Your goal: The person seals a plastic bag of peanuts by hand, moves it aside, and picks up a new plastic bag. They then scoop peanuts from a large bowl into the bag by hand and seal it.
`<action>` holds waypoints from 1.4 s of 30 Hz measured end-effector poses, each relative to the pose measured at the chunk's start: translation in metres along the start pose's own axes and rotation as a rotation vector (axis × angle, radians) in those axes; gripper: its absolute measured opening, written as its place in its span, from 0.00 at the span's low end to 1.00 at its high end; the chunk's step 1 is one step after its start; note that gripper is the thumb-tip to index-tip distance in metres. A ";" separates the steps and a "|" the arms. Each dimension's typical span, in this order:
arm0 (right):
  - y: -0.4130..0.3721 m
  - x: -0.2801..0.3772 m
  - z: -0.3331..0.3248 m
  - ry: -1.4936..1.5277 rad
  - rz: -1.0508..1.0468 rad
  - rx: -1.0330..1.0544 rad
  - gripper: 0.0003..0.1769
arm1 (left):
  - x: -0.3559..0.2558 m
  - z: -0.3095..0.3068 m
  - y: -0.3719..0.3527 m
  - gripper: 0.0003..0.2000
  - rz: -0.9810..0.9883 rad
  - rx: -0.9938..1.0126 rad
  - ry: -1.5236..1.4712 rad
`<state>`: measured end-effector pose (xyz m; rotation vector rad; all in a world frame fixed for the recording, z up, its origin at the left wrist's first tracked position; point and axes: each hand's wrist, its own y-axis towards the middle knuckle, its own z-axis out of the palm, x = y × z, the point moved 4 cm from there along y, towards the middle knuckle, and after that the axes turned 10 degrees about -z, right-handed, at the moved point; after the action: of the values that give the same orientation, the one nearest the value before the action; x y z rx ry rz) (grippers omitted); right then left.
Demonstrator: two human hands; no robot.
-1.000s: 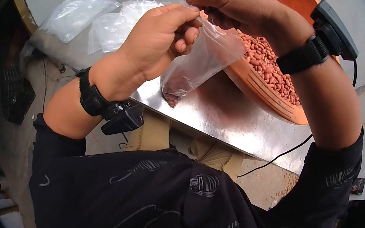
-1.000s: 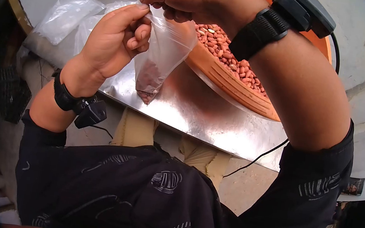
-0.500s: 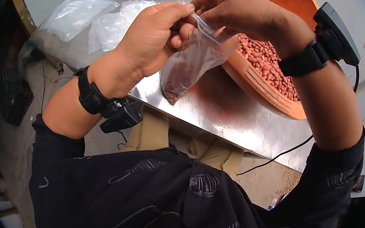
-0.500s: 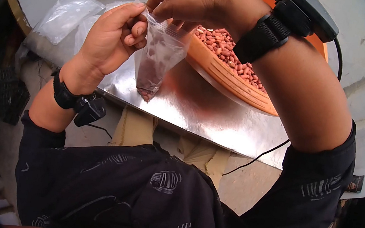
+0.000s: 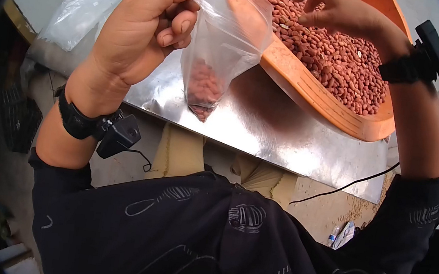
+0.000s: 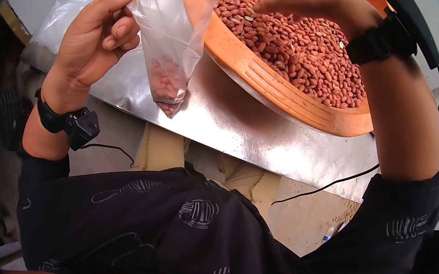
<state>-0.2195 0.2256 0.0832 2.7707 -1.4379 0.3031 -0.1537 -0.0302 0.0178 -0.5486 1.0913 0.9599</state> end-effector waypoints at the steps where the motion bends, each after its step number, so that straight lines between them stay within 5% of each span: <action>1: -0.009 -0.006 0.010 -0.068 -0.017 0.046 0.38 | -0.001 -0.001 0.001 0.11 0.000 0.014 0.011; 3: -0.018 -0.019 0.029 -0.210 -0.318 0.060 0.47 | 0.001 -0.002 -0.001 0.11 -0.007 -0.038 0.018; 9: -0.019 0.014 0.054 -0.300 -0.641 -0.089 0.31 | 0.011 0.004 0.000 0.11 -0.028 -0.064 -0.029; 18: 0.036 -0.006 0.063 -0.496 -0.791 -0.282 0.15 | 0.015 0.005 0.006 0.11 -0.034 -0.074 -0.025; 27: 0.036 -0.091 0.040 -0.500 -0.305 -0.213 0.10 | 0.010 0.008 0.002 0.11 -0.025 -0.062 -0.045; 30: 0.015 -0.114 0.033 -0.418 -0.297 -0.281 0.10 | 0.010 0.008 0.001 0.11 -0.009 -0.041 -0.047; 37: -0.005 -0.112 0.012 -0.083 0.041 -0.263 0.09 | 0.008 0.013 -0.001 0.11 -0.055 -0.037 -0.035; 42: -0.008 -0.095 0.012 -0.227 0.053 -0.015 0.08 | 0.009 0.019 -0.001 0.10 -0.084 -0.091 0.006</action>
<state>-0.2647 0.3060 0.0552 2.8355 -1.5517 -0.0239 -0.1423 -0.0126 0.0164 -0.6666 1.0256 0.9381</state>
